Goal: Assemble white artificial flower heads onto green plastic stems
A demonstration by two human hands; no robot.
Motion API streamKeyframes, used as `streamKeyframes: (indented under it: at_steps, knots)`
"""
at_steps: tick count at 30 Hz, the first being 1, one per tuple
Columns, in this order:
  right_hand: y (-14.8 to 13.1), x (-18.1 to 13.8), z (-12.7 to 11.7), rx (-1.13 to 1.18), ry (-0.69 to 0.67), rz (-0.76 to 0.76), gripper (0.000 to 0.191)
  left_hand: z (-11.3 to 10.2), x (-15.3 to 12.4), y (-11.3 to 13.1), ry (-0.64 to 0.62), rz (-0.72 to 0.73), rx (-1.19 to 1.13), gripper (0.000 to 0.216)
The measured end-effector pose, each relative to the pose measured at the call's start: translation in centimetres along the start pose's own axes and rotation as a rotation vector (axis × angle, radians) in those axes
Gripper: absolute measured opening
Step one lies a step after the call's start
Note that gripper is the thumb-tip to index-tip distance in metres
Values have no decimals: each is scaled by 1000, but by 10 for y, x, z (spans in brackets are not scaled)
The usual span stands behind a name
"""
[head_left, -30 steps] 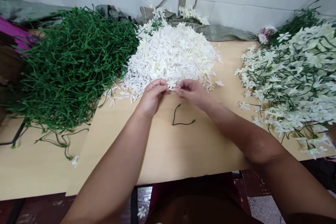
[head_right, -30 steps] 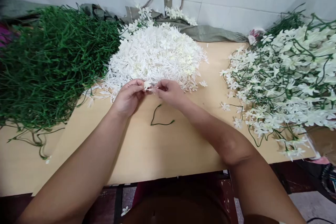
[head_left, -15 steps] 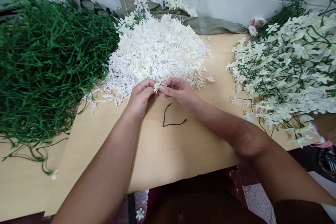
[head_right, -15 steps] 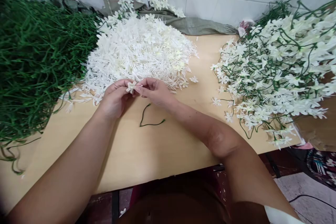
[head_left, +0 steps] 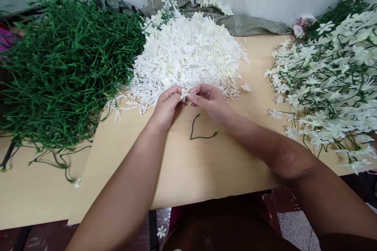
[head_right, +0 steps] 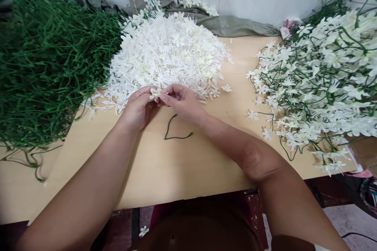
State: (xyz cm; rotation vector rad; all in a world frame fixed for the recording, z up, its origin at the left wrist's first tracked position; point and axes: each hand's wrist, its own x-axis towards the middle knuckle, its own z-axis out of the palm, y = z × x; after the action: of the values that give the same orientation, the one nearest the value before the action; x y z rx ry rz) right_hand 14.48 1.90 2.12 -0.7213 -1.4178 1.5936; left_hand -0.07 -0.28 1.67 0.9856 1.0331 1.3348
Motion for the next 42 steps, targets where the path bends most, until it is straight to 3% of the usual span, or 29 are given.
streamKeyframes:
  at_steps: [5, 11, 17, 25, 34, 42]
  knots:
    - [-1, 0, 5, -88, 26, -71, 43, -1, -1, 1, 16, -24, 14, 15]
    - [-2, -3, 6, -350, 119, -206, 22, -2, -1, 1, 1, -23, 62, 13]
    - [-3, -4, 6, -515, 74, -225, 21, -4, 1, -1, 17, -27, 105, 21]
    - [-2, -1, 1, -694, 9, -291, 17, -5, 0, -2, -53, -21, 126, 13]
    - [-3, 4, -11, -558, 1, -291, 21, -7, 0, -6, -37, 6, 163, 31]
    - [2, 7, -21, -258, 40, -127, 30, 0, -1, -4, 106, 109, 124, 32]
